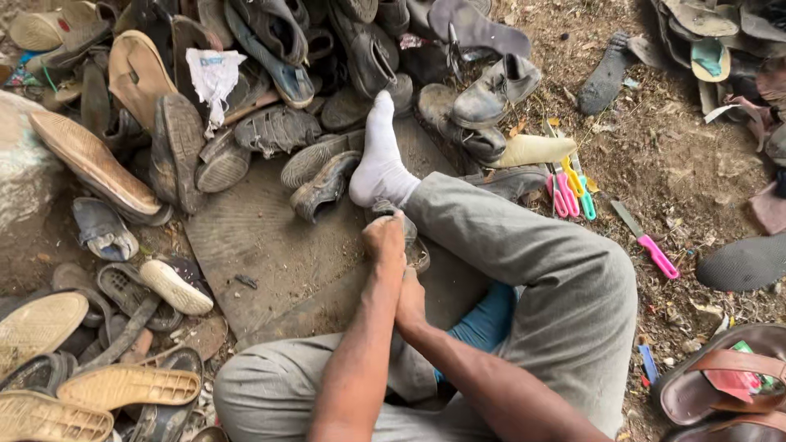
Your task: The person repairs shoes using a knife and a small metal tool while sitting on the ground amidst a pile of footwear.
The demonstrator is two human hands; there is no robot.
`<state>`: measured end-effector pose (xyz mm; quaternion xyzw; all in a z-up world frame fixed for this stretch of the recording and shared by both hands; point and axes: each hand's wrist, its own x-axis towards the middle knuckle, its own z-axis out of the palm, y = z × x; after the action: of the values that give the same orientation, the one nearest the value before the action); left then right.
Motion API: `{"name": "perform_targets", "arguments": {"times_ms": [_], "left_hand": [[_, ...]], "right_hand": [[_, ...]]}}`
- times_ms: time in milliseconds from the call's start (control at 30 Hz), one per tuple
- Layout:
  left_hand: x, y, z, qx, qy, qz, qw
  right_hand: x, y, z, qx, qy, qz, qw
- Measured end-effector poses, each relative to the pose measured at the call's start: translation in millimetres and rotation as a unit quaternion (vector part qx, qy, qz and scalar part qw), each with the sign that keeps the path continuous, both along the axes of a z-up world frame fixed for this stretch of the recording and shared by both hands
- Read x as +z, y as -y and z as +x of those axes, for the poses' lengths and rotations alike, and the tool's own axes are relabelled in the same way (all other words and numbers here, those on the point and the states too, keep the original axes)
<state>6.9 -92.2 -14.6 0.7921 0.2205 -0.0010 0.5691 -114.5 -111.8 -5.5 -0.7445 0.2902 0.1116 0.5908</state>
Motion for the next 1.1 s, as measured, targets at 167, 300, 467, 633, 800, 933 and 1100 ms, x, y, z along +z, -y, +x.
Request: {"name": "perform_targets", "arguments": {"times_ms": [167,300,467,633,800,933,1100], "left_hand": [[28.7,-51.8,-12.7,-0.318,0.204,0.100,0.921],[67.6,-99.4,-25.4,-0.479,0.415,0.359,0.685],[66.3,-75.1,-20.2,-0.513,0.448,0.397,0.615],[45.0,-67.2,-40.1,-0.517,0.443,0.355,0.641],[30.5,-83.7,-57.4,-0.340,0.413,0.313,0.785],[20.8,-94.5,-37.5,-0.255,0.370,0.304,0.840],[-0.1,-99.4,-21.3,-0.202,0.382,0.209,0.877]], "right_hand": [[-12.7,11.2,2.1,0.029,0.021,-0.103,0.994],[-25.6,26.9,-2.8,0.033,0.076,-0.129,0.988],[-7.7,50.6,0.7,0.062,-0.017,-0.031,0.997],[-18.5,105.1,17.3,0.236,0.148,-0.143,0.950],[-53.1,95.3,65.5,0.347,0.114,-0.196,0.910],[-96.7,82.3,134.2,0.390,0.237,-0.205,0.866],[-104.7,82.1,148.8,0.450,0.258,-0.136,0.844]]}}
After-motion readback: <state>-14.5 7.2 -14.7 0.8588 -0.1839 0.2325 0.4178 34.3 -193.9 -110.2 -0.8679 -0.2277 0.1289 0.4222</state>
